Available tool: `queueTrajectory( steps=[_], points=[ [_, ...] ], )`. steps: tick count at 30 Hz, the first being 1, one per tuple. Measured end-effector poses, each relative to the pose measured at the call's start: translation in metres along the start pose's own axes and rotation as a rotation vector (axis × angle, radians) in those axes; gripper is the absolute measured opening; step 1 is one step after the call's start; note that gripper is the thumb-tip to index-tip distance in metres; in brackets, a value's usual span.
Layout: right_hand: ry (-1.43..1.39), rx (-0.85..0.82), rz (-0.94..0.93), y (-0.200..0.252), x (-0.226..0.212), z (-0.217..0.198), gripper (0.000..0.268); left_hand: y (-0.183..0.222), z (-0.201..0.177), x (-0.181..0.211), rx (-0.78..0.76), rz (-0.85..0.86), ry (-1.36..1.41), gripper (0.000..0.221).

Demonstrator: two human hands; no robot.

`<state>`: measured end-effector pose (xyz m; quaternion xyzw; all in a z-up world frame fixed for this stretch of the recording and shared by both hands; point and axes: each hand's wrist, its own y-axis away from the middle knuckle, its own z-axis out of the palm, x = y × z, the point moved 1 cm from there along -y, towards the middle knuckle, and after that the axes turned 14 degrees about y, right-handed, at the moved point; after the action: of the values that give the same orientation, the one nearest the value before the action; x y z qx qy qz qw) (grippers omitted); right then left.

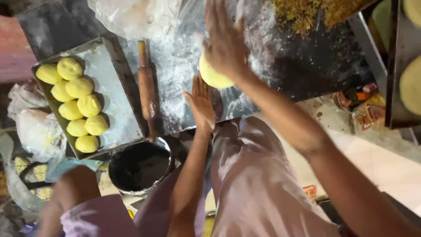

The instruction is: The person flattens balls of dough using a rolling pin and their hands, places a spoonful of stuffing in the center, folds and seals the dough around the filling, and places the prepared flatbreads onto a metal tray.

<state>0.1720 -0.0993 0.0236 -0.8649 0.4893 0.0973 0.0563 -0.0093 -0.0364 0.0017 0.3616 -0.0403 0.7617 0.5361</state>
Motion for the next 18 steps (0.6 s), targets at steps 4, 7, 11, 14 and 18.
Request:
queueTrajectory(
  steps=[4, 7, 11, 14, 18],
  points=[
    [0.249, -0.045, -0.213, 0.005, -0.028, 0.021, 0.080, 0.013, 0.009, -0.029, 0.175, 0.157, 0.080, 0.096],
    [0.019, -0.109, -0.093, -0.003, 0.008, 0.031, 0.070, 0.018, 0.018, -0.044, 0.271, 0.221, 0.120, 0.089],
    [0.142, -0.346, -0.062, 0.026, 0.036, 0.003, 0.062, -0.042, 0.021, -0.020, 0.158, 0.139, -0.002, 0.094],
    [0.043, -0.327, -0.059, 0.012, 0.047, -0.040, 0.057, -0.091, 0.004, 0.026, 0.042, 0.072, -0.005, 0.098],
    [-0.024, -0.351, -0.023, -0.010, 0.026, -0.080, 0.049, -0.066, -0.018, 0.025, -0.022, 0.064, -0.108, 0.106]
  ],
)
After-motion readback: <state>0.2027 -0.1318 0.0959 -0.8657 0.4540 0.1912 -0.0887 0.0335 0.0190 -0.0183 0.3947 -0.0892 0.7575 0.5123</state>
